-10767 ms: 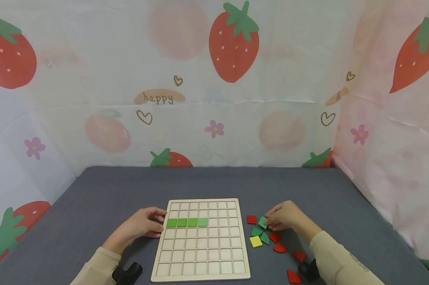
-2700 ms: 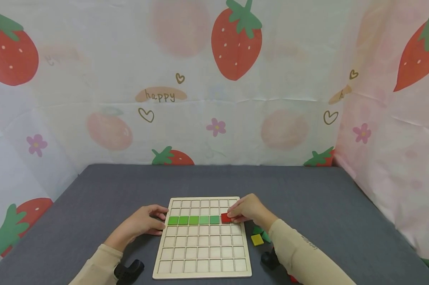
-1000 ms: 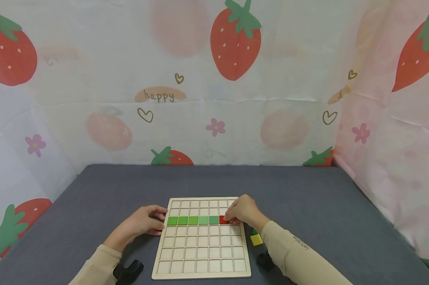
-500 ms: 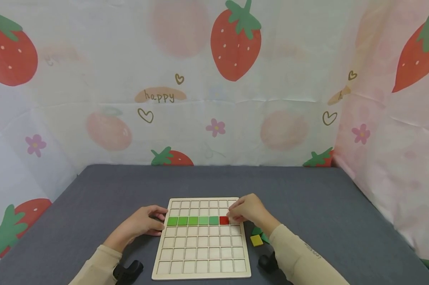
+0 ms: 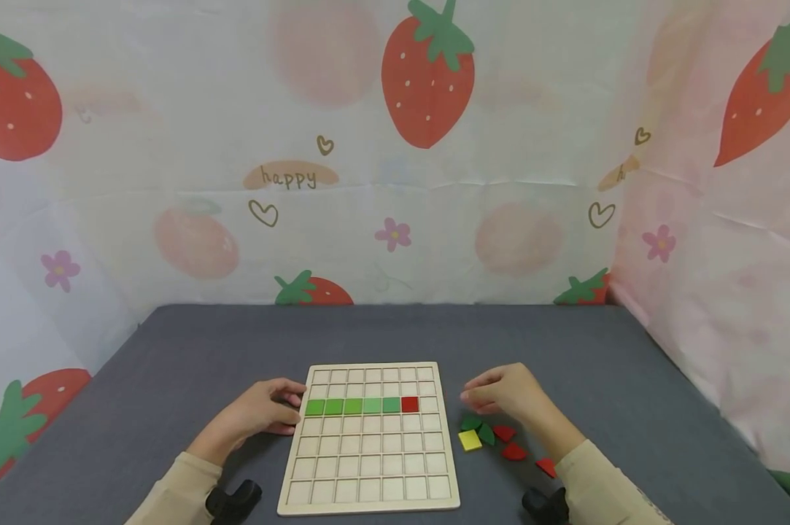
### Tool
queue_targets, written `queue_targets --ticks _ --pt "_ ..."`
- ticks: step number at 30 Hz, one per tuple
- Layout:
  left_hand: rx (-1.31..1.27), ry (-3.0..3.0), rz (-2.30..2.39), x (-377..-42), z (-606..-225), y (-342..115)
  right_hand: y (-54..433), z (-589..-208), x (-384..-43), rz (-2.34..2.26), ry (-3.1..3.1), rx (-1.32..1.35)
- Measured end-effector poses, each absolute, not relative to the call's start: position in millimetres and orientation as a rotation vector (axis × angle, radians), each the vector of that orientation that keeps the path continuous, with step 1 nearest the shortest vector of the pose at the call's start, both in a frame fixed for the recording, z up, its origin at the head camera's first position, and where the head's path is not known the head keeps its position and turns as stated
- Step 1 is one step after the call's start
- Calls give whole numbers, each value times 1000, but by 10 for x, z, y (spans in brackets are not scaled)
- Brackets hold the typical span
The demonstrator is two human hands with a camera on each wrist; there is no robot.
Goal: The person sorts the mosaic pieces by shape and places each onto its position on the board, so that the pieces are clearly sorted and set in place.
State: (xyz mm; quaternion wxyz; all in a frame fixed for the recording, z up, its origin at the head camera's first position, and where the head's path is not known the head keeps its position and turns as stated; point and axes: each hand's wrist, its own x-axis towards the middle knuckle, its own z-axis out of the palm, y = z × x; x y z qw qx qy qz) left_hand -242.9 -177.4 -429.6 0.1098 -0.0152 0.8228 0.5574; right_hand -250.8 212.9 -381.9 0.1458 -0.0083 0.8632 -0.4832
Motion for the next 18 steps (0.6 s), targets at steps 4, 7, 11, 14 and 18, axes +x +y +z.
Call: queue_targets --ticks 4,7,11,14,18 --pt "-44 2417 1646 -2430 -4287 -1765 2302 -3793 -2435 -1419 2477 -17" --pt "-42 2423 1655 -2425 -4276 -1758 2402 -3781 -2385 -1414 2482 13" --pt "-35 2433 1649 -2421 -4280 -1761 2497 -3799 -2333 -1400 2476 21" --pt "-29 2443 1637 -2424 -4290 -1765 2537 -3835 -2312 -1384 2464 0" --pt "-28 2440 1637 -2427 -4301 -1766 2543 -3896 -2298 -1391 2431 -35"
